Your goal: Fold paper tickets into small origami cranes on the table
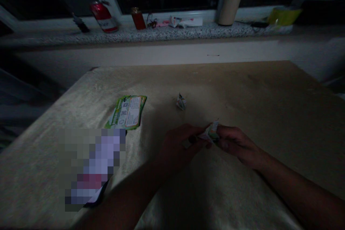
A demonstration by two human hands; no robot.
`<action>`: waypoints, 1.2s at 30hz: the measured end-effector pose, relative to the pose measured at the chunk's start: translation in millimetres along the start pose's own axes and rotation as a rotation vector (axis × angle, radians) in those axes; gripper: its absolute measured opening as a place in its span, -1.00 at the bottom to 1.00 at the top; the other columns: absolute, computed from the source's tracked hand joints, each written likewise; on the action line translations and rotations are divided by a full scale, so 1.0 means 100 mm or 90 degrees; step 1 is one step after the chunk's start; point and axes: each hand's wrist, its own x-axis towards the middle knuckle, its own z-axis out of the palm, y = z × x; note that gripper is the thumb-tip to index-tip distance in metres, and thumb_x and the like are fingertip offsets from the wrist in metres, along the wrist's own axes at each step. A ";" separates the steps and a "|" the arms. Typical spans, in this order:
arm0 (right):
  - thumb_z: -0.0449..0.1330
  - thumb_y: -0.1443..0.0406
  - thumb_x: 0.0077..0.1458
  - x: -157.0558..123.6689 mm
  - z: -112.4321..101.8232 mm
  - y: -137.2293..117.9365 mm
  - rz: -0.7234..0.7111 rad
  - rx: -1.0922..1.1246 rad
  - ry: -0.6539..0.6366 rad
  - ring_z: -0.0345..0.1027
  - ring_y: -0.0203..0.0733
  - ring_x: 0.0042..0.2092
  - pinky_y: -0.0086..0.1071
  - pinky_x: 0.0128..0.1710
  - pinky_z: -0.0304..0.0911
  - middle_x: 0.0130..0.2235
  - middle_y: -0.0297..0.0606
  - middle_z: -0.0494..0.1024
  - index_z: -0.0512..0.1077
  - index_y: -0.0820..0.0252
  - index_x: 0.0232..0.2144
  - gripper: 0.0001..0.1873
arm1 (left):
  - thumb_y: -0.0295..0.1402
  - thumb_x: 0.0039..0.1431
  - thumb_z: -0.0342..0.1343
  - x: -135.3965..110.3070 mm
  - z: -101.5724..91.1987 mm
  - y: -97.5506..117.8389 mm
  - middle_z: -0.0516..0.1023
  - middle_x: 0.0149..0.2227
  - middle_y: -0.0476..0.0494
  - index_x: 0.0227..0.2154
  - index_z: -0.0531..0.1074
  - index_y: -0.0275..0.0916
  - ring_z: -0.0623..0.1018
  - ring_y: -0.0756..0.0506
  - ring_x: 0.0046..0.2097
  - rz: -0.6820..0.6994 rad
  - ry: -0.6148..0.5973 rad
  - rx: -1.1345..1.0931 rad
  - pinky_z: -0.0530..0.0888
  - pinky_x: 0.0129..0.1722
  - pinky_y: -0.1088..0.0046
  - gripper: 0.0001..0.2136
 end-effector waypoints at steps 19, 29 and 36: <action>0.35 0.20 0.18 0.03 0.07 -0.09 -0.073 -0.070 0.000 0.44 -0.11 -0.10 -0.24 -0.08 0.41 -0.12 -0.19 0.50 0.57 0.10 -0.10 -0.77 | -0.31 0.11 0.32 -0.02 0.06 0.01 0.72 -0.32 -0.08 -0.22 0.67 -0.19 0.64 -0.09 -0.32 -0.174 0.010 -0.183 0.55 -0.29 0.41 -0.82; 0.26 0.43 0.23 0.04 0.04 -0.03 -0.168 -0.235 0.103 0.48 -0.24 -0.27 -0.40 -0.29 0.38 -0.30 -0.24 0.57 0.58 0.16 -0.24 -0.89 | -0.35 0.09 0.35 -0.04 0.00 -0.05 0.69 -0.18 -0.11 0.07 0.49 -0.18 0.62 -0.02 -0.32 -0.082 0.066 -0.147 0.55 -0.31 0.49 -0.55; 0.25 0.40 0.26 0.01 0.00 -0.06 -0.200 -0.272 0.048 0.46 -0.24 -0.34 -0.41 -0.36 0.34 -0.35 -0.20 0.56 0.56 0.24 -0.26 -0.93 | -0.38 0.25 0.24 0.00 -0.11 -0.07 0.67 -0.28 -0.11 -0.19 0.59 -0.24 0.64 -0.03 -0.29 0.113 -0.031 -0.019 0.54 -0.27 0.50 -0.89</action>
